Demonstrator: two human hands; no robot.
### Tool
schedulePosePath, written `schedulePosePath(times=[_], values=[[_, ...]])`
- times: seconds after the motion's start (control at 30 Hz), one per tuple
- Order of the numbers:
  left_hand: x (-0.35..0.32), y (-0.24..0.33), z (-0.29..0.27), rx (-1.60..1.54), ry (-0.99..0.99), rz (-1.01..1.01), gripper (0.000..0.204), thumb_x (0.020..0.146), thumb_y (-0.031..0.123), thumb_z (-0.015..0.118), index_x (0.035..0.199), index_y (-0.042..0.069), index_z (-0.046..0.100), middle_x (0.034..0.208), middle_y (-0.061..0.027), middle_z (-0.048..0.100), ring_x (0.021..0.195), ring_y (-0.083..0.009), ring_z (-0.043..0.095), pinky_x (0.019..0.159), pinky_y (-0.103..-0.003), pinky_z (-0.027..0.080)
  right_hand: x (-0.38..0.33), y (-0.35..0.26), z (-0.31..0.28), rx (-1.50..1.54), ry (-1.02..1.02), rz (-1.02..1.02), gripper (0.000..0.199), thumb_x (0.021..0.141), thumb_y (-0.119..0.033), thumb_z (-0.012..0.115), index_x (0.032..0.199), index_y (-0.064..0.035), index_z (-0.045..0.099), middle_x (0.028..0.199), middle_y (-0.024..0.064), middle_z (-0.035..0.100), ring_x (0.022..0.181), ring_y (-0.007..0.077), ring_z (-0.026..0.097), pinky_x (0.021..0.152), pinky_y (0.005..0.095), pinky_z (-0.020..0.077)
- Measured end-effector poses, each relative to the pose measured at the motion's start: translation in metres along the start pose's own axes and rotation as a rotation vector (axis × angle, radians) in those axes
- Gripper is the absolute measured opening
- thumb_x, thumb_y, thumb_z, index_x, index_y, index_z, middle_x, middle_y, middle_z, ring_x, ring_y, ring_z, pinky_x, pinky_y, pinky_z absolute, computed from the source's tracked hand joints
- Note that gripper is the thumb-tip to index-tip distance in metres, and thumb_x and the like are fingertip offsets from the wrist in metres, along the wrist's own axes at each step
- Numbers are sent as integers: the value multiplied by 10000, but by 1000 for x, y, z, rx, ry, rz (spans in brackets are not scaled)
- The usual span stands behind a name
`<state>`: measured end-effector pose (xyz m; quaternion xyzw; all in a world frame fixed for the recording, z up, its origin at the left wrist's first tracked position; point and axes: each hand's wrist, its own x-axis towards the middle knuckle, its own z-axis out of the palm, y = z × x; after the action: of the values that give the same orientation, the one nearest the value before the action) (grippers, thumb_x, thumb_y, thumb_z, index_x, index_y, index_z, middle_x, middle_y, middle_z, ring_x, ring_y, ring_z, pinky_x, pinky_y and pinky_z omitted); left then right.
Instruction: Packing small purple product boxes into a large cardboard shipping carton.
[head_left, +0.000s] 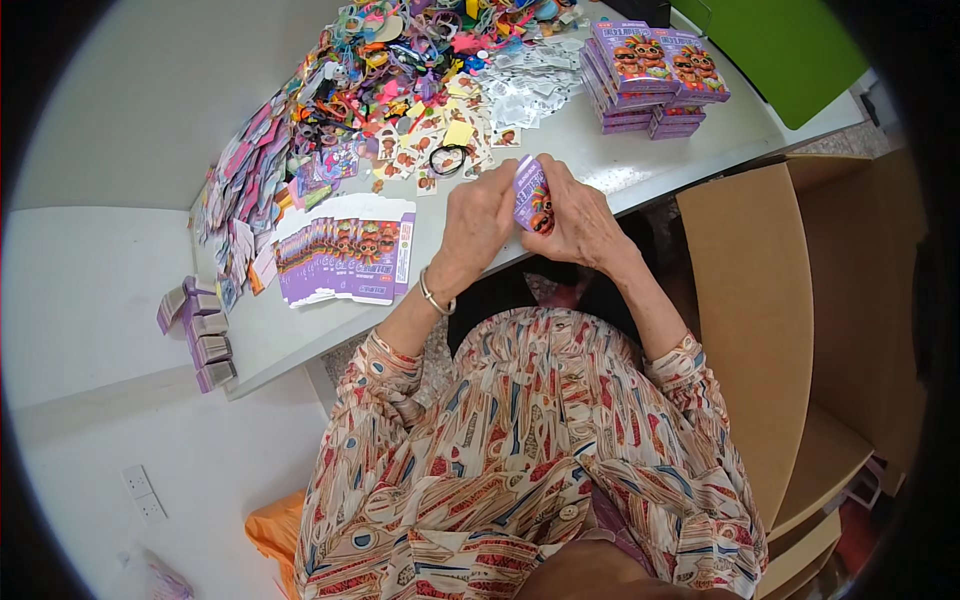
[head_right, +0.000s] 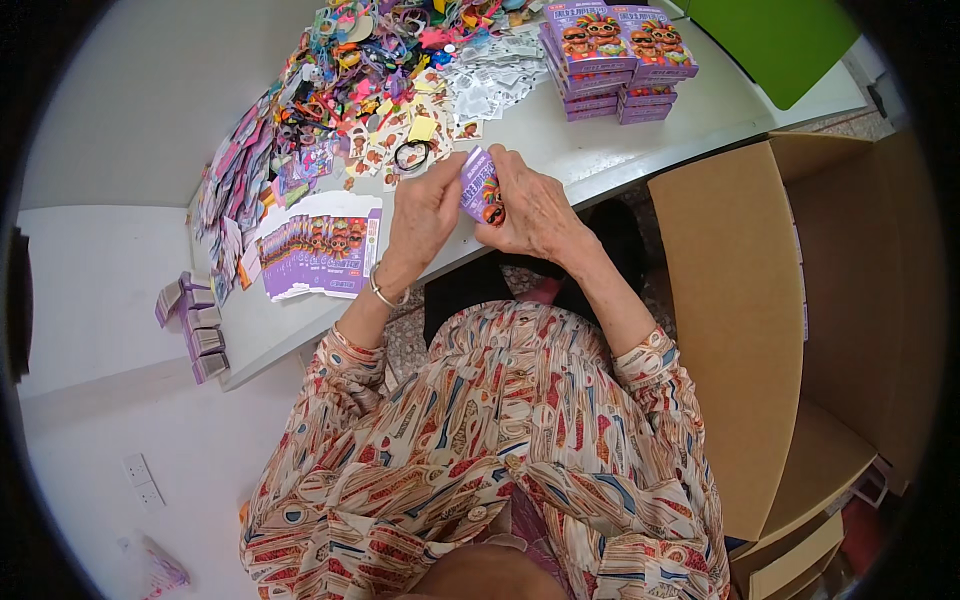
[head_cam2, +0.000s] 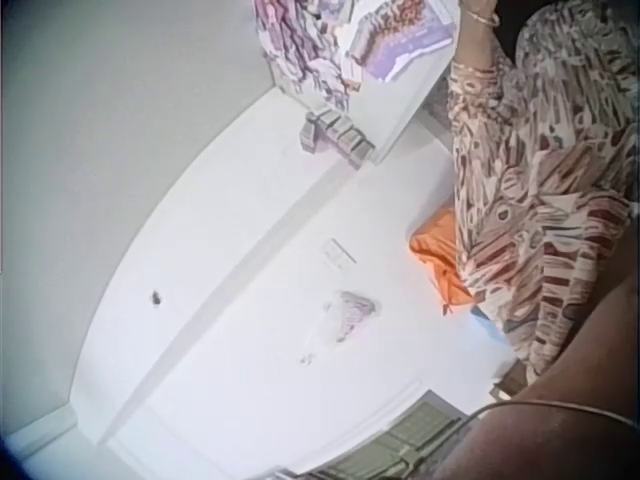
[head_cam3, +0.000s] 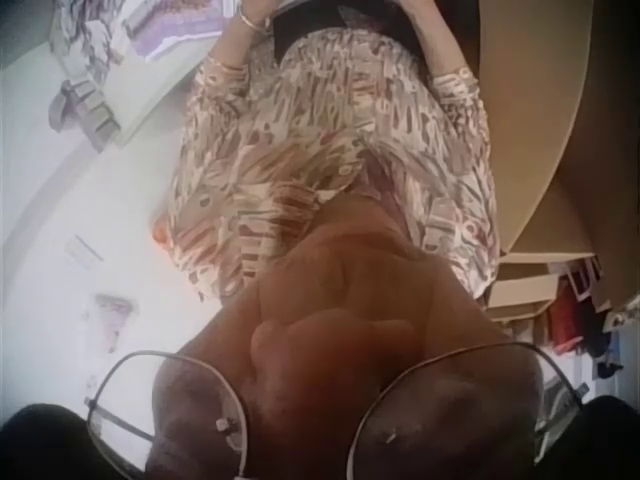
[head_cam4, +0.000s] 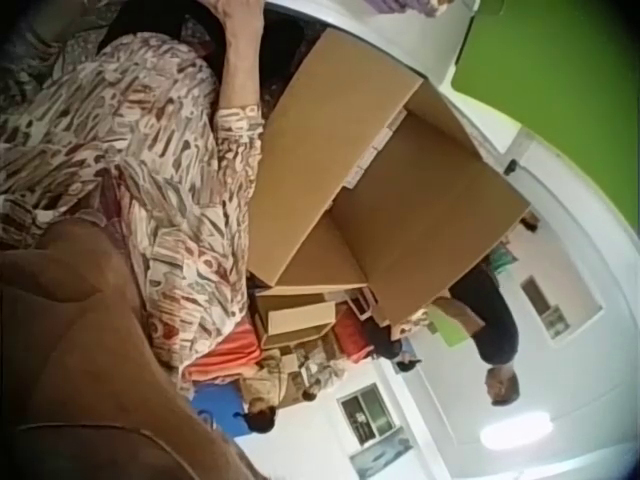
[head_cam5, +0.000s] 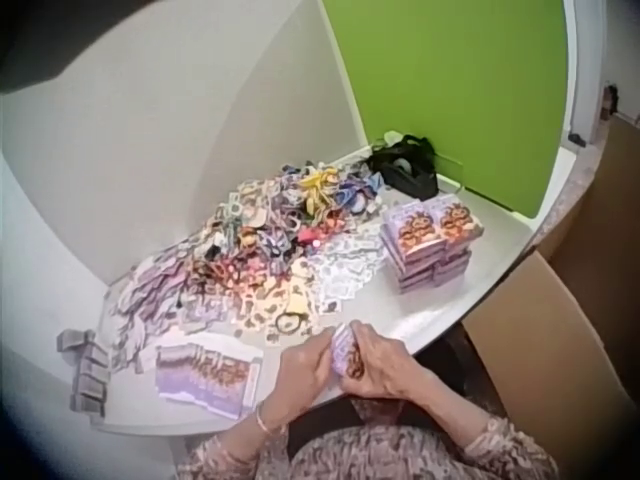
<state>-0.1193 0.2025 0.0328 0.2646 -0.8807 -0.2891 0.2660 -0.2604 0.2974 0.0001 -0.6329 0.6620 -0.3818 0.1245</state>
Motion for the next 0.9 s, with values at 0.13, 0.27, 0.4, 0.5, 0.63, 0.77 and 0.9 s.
schedulePosePath(times=[0.13,0.27,0.4,0.5,0.63,0.77,0.9], values=[[-12,5,11,165,56,172,379,823,-7,545,1194,-63,498,957,-224,626,781,-385,627,647,-424,519,1,-1,4,-8,19,-8,801,670,-262,696,1300,58,318,1016,257,541,889,423,603,740,458,514],[-14,13,15,203,74,156,402,808,-4,561,1196,-83,488,1038,-237,608,874,-380,627,688,-420,530,1,-3,5,-14,71,-14,812,700,-273,698,1325,52,296,1022,245,535,879,411,608,722,447,523],[-13,4,15,167,118,205,382,810,17,570,1177,-73,510,1009,-223,609,861,-371,627,684,-419,531,1,-6,3,33,60,11,820,699,-276,704,1352,15,301,1017,231,533,873,412,606,716,450,523],[-12,5,12,98,87,192,344,807,33,574,1134,-68,536,1007,-212,612,833,-360,627,661,-421,526,3,-5,0,-20,10,9,827,695,-281,711,1371,-21,311,1027,230,535,870,414,605,727,453,524],[-14,5,13,103,72,172,321,802,37,560,1108,-59,543,1038,-212,615,811,-356,631,640,-420,523,3,-2,5,-15,8,16,839,686,-284,723,1380,-42,319,1080,240,543,892,417,609,747,455,523],[-16,1,14,43,67,108,326,822,42,542,1136,-48,532,1065,-222,610,875,-369,627,680,-433,522,5,-4,7,9,58,8,804,681,-277,752,1337,-20,365,1175,260,556,938,409,621,775,448,521],[-23,0,17,-138,173,-29,337,865,81,559,1179,-37,538,1164,-228,584,1065,-400,566,882,-447,473,11,-9,-2,-14,52,175,870,681,-316,751,1354,42,333,984,240,636,797,390,657,715,439,531]])
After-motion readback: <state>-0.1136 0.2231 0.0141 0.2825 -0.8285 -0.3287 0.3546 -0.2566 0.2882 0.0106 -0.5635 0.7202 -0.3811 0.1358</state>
